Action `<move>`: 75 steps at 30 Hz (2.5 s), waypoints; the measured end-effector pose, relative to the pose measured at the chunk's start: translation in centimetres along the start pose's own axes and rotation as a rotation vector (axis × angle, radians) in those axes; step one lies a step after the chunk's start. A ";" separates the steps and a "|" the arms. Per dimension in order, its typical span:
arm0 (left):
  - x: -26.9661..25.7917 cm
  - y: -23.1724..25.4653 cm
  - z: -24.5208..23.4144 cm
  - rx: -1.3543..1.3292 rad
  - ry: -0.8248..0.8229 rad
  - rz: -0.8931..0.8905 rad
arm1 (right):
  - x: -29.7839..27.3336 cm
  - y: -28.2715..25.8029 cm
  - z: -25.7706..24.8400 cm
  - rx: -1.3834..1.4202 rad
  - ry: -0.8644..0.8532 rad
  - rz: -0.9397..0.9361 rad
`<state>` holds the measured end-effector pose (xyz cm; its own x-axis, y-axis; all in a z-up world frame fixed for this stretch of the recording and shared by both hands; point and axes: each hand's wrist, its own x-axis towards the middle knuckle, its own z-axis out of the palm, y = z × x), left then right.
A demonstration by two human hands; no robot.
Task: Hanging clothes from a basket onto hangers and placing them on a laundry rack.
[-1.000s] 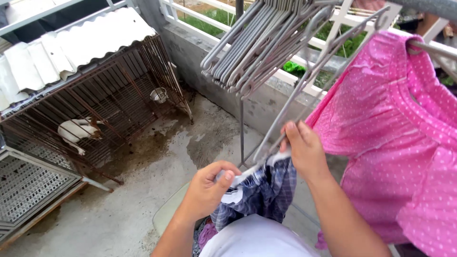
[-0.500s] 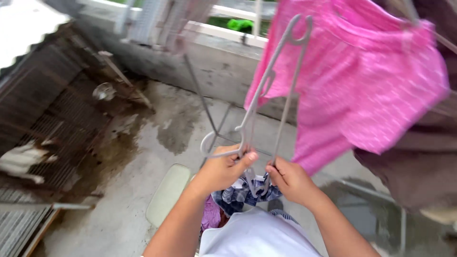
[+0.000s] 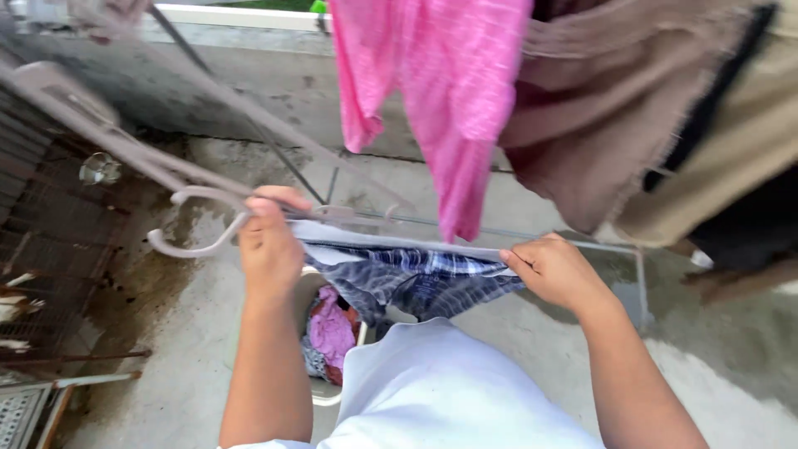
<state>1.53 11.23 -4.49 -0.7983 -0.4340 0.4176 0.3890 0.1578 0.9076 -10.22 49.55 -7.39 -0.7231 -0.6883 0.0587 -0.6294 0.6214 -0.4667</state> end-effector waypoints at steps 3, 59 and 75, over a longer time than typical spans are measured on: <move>-2.1 1.1 2.4 -0.041 0.024 0.024 | -4.1 1.2 -1.3 -0.103 -0.128 0.189; -12.9 1.3 25.6 1.154 -1.091 -0.073 | -20.9 8.0 -15.7 0.816 0.369 0.573; -11.1 5.8 26.1 0.545 -1.017 0.144 | -19.9 4.5 -8.5 -0.068 0.320 0.240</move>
<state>0.64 40.14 -2.75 -0.8597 0.4923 0.1360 0.4545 0.6158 0.6436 -1.08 69.25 -3.21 -0.8973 -0.3759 0.2314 -0.4411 0.7812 -0.4418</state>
